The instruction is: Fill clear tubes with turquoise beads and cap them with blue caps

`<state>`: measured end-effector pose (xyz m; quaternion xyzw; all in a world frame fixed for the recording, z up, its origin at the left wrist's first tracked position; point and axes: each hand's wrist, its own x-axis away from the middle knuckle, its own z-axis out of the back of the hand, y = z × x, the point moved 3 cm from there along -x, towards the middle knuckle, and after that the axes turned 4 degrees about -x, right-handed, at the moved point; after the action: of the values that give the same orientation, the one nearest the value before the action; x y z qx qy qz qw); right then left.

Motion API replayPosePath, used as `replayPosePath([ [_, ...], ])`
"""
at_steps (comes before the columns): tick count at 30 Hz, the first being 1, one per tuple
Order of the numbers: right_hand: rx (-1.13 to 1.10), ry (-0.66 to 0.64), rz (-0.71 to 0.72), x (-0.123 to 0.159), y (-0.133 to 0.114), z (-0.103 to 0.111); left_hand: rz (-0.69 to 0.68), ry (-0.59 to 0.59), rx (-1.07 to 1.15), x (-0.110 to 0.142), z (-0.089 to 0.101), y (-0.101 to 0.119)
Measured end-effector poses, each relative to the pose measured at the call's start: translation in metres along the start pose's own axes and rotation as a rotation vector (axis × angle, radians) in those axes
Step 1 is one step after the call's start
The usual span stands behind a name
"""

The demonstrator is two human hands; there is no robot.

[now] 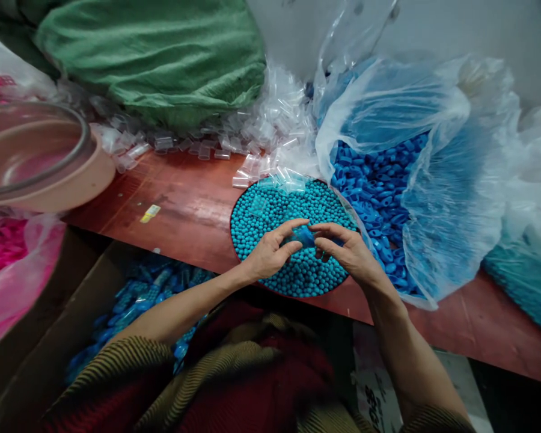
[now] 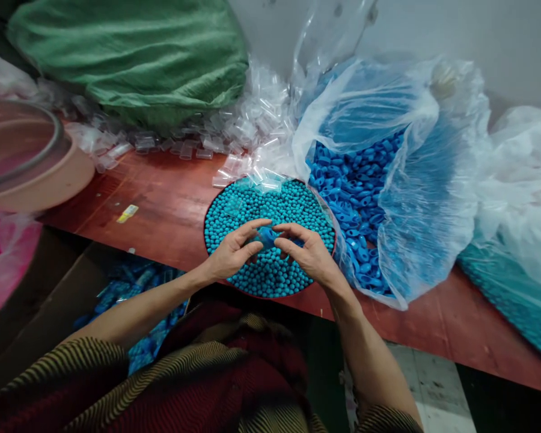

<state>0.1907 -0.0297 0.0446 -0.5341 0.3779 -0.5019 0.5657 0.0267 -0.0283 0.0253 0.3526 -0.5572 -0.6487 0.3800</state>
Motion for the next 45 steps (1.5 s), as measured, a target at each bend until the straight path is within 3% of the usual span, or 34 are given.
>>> replayPosePath([
  [5, -0.024, -0.077, -0.165, -0.002, -0.002, 0.002, -0.010, -0.078, 0.010, 0.002, -0.006, 0.000],
  [9, -0.045, -0.136, -0.203, -0.005, -0.001, 0.001, -0.020, -0.109, -0.042, 0.002, -0.013, -0.003],
  [15, -0.367, -0.004, -0.110, -0.008, -0.006, 0.009, 0.118, -0.002, 0.316, -0.003, -0.013, -0.007],
  [18, -0.453, 0.086, -0.078, -0.010, -0.003, 0.010, 0.150, 0.006, 0.363, -0.007, -0.012, -0.006],
  [22, -0.306, 0.232, 0.002, -0.011, 0.005, 0.001, 0.124, 0.005, 0.310, -0.006, -0.014, -0.005],
  [25, -0.034, 0.289, 0.117, -0.006, 0.002, -0.005, 0.070, 0.038, 0.262, -0.004, -0.014, -0.003],
  [30, 0.505, 0.077, 0.391, 0.008, -0.006, -0.021, -0.014, 0.099, 0.171, 0.000, -0.010, -0.001],
  [33, 0.694, 0.040, 0.442, 0.010, -0.001, -0.030, -0.057, 0.156, 0.135, -0.001, -0.006, 0.001],
  [45, 0.626, 0.331, 0.565, 0.012, 0.003, -0.042, 0.035, 0.174, 0.245, -0.002, -0.016, 0.015],
])
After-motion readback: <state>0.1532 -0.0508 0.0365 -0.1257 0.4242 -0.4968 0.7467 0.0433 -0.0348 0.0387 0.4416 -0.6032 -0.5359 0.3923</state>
